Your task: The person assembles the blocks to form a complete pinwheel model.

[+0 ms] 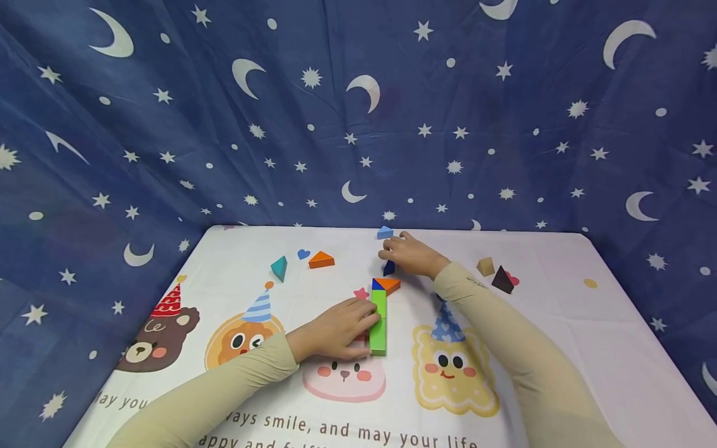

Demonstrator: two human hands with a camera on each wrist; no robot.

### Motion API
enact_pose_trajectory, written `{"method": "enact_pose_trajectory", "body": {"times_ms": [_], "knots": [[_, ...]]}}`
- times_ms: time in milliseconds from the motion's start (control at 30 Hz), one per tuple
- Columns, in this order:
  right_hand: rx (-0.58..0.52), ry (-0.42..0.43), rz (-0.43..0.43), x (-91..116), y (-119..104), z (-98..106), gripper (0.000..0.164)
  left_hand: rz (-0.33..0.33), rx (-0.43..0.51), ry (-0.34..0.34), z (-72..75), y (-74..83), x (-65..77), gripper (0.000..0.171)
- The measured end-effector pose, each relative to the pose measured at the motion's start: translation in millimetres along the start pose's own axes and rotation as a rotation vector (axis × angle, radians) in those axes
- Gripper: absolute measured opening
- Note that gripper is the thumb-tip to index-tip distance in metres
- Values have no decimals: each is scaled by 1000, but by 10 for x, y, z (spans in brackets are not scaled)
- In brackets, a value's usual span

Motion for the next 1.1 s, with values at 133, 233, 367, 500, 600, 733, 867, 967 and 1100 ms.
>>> {"method": "enact_pose_trajectory", "body": {"times_ms": [133, 233, 367, 500, 600, 733, 867, 967, 1100], "knots": [[-2, -26, -17, 14, 10, -23, 31, 2, 2, -3, 2, 1, 5, 52], [8, -43, -23, 33, 13, -42, 25, 1, 2, -4, -1, 0, 4, 53], [-5, -41, -31, 57, 5, -34, 23, -2, -1, -1, -4, -3, 1, 53], [-17, -56, -40, 74, -1, -39, 23, -7, -7, 5, -10, -5, -2, 53], [-22, -65, -44, 73, -8, -51, 23, -9, -11, 6, -10, -5, -1, 53], [-16, -59, -27, 38, -34, -64, 22, -10, -10, 5, -3, -8, 4, 53], [-12, -37, 4, -14, -73, -74, 20, -7, -6, 3, -1, -11, 7, 53], [-19, -18, 27, -53, -106, -73, 18, -5, -1, 5, 6, -10, 7, 53], [-35, 11, 54, -90, -145, -59, 16, -2, 2, 9, 12, -6, 6, 53]]}}
Point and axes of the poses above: each hand's wrist, its own x-axis away from the middle knuckle, its own z-axis out of the back of the hand, y = z × x, the point moved 7 cm from there along -x, towards the middle knuckle, and after that the axes turned 11 degrees about y, right-handed, at the moved point
